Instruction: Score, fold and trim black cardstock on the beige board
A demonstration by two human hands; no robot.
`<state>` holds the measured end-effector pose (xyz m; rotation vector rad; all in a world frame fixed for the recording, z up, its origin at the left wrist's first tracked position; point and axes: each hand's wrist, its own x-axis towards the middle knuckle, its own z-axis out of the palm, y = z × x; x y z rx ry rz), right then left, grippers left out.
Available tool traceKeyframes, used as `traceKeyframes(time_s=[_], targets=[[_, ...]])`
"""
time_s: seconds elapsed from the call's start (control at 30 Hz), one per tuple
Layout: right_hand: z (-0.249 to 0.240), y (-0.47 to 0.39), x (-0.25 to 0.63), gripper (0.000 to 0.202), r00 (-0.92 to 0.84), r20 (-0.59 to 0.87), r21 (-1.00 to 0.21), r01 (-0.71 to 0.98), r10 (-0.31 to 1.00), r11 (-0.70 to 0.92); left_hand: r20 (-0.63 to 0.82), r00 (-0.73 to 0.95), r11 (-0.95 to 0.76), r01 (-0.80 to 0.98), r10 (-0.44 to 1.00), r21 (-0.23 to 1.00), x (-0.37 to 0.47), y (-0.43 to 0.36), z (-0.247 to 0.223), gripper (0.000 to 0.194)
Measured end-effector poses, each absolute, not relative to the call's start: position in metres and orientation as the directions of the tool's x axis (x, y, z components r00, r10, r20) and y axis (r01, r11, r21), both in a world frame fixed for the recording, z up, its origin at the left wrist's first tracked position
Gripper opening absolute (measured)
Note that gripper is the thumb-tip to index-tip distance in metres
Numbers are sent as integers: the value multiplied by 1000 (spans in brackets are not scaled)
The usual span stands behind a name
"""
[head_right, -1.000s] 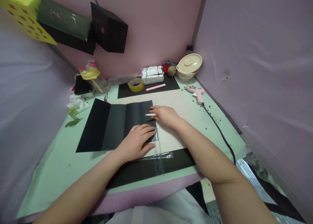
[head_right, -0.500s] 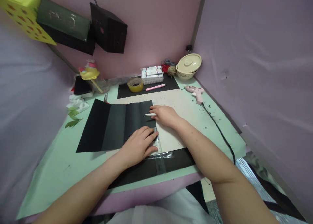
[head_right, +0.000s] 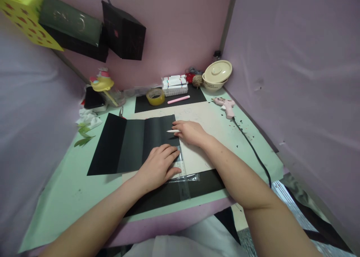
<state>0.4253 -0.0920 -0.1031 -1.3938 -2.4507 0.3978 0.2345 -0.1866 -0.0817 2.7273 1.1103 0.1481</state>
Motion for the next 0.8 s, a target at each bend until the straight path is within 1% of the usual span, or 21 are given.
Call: traceKeyframes(time_s=[0.8], targets=[[-102,-92,425,31,-494,109,-374,783,862,496,15,702,-679,684,712,267,234,-184,-84,48]])
